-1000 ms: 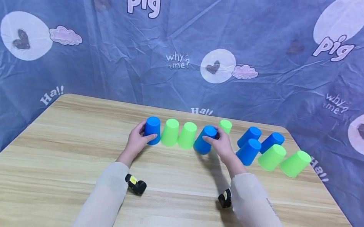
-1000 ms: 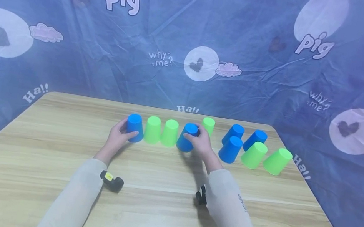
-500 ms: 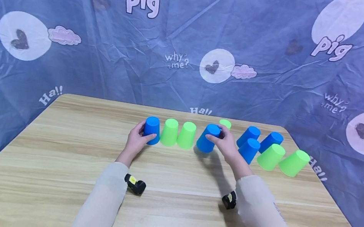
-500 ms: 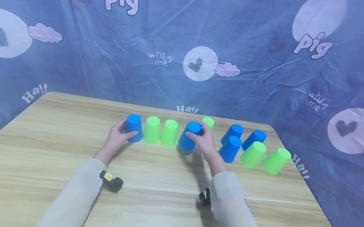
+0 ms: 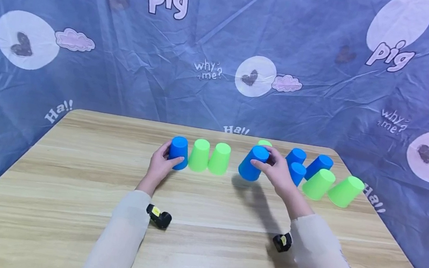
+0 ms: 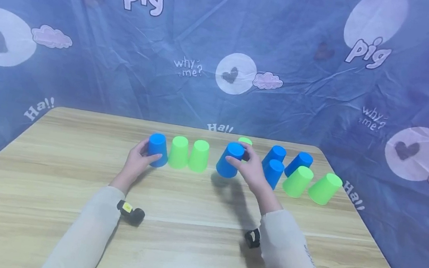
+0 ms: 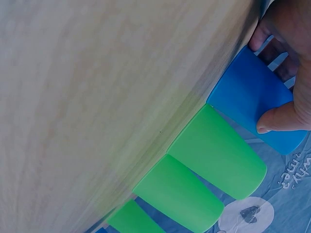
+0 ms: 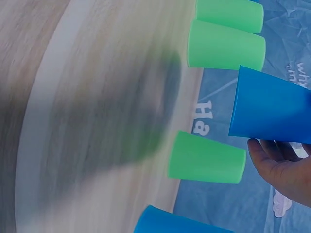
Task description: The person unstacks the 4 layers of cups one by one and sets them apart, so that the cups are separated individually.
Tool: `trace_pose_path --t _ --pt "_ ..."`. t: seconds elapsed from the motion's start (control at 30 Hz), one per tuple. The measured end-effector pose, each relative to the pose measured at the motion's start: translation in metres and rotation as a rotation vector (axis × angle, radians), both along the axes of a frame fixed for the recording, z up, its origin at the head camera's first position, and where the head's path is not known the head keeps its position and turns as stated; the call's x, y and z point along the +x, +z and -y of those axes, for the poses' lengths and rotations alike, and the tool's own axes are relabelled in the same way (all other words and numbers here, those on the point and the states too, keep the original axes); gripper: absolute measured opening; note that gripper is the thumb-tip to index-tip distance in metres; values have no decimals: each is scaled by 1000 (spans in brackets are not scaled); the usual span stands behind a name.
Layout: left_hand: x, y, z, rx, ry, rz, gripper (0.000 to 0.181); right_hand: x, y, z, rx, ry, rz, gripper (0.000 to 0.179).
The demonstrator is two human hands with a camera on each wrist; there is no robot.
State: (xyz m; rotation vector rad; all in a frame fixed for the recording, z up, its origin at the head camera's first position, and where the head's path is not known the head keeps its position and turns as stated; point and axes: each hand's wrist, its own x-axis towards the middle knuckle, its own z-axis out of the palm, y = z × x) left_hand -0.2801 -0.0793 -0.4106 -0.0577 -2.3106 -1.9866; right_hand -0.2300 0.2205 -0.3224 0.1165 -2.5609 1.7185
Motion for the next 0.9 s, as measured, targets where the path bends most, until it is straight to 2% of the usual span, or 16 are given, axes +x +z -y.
trace_pose_path --t 0.2,0.43,0.57,0.8,0.9 --pt "-2 -1 1 9 8 -13 65 6 5 -9 18 -5 -27 59" --pt "-2 -1 0 7 4 -4 65 20 14 -21 36 -25 -45 62" --pt "-2 -1 -1 4 5 11 65 27 18 -29 41 -47 -73 60" --pt "-2 -1 0 14 4 -22 65 40 22 -49 64 -73 -122 56" --pt "-2 -2 0 9 5 -15 65 46 23 -60 65 -82 -147 50"
